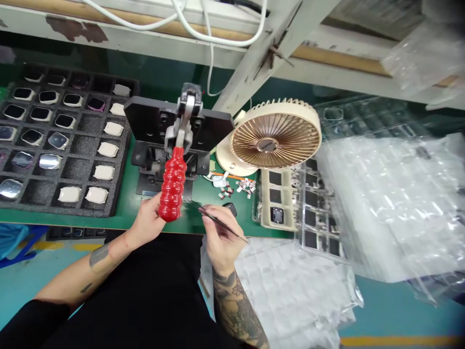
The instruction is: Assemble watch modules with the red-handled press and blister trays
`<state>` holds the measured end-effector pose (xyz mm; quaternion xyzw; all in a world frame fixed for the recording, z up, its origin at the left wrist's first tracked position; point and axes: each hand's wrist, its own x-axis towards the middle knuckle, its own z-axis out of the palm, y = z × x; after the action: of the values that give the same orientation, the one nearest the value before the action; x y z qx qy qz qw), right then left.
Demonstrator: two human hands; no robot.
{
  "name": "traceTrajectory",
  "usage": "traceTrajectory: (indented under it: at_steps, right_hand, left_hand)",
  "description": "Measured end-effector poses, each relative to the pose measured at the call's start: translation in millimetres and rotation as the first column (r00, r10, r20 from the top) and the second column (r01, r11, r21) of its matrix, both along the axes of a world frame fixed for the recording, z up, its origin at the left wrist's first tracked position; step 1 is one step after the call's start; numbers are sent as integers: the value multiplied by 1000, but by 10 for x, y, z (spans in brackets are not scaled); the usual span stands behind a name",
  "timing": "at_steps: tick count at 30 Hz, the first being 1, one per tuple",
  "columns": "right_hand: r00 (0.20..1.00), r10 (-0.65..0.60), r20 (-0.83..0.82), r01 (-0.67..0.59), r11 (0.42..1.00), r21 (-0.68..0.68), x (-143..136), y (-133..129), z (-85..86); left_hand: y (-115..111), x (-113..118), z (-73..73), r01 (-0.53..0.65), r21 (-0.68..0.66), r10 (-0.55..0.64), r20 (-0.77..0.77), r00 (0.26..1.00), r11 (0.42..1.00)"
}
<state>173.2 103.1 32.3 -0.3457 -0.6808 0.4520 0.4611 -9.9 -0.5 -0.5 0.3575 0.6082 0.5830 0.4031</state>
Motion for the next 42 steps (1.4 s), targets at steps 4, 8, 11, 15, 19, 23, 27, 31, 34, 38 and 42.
traceTrajectory:
  at_steps: [4, 8, 11, 15, 19, 23, 27, 31, 34, 38, 42]
  right_hand:
    - [994, 47, -102, -45, 999, 23, -208, -96, 4]
    - [998, 32, -51, -28, 997, 77, -328, -105, -41]
    - [999, 34, -33, -32, 998, 61, -354, -97, -69]
    - [998, 1, -57, -4, 998, -57, -386, -103, -107]
    - [994, -7, -108, -25, 955, -296, -394, -114, -139]
    - [974, 84, -213, -157, 922, -353, -315, -143, -116]
    - [964, -32, -263, -27, 976, -216, -244, -125, -85]
    - [972, -122, -202, 65, 961, -268, -308, -63, -150]
    - [982, -69, -177, -6, 920, -391, -354, -78, -203]
    - [958, 31, -286, -153, 896, -416, -41, 37, -97]
    - [956, 139, -257, -199, 954, -225, 767, 652, 303]
  left_hand:
    - [4, 2, 28, 34, 24, -36, 49, 998, 999]
    - [2, 2, 41, 31, 11, -32, 86, 996, 999]
    - [1, 3, 47, 23, -4, -22, 90, 996, 1000]
    - [6, 9, 58, 24, 1, -24, 93, 995, 1000]
    - [0, 7, 56, 29, 2, -29, 97, 995, 1000]
    - [-2, 9, 33, 10, -2, -10, 124, 992, 1000]
    - [21, 24, 9, -49, 2, 48, 184, 982, 999]
    - [35, 1, 27, -57, 17, 51, 227, 972, 998]
    - [35, -43, 63, -48, 47, 35, 252, 967, 998]
    - [52, -48, 114, -91, 14, 84, 274, 958, 996]
    - [66, 13, 157, -110, -56, 119, 197, 973, 992]
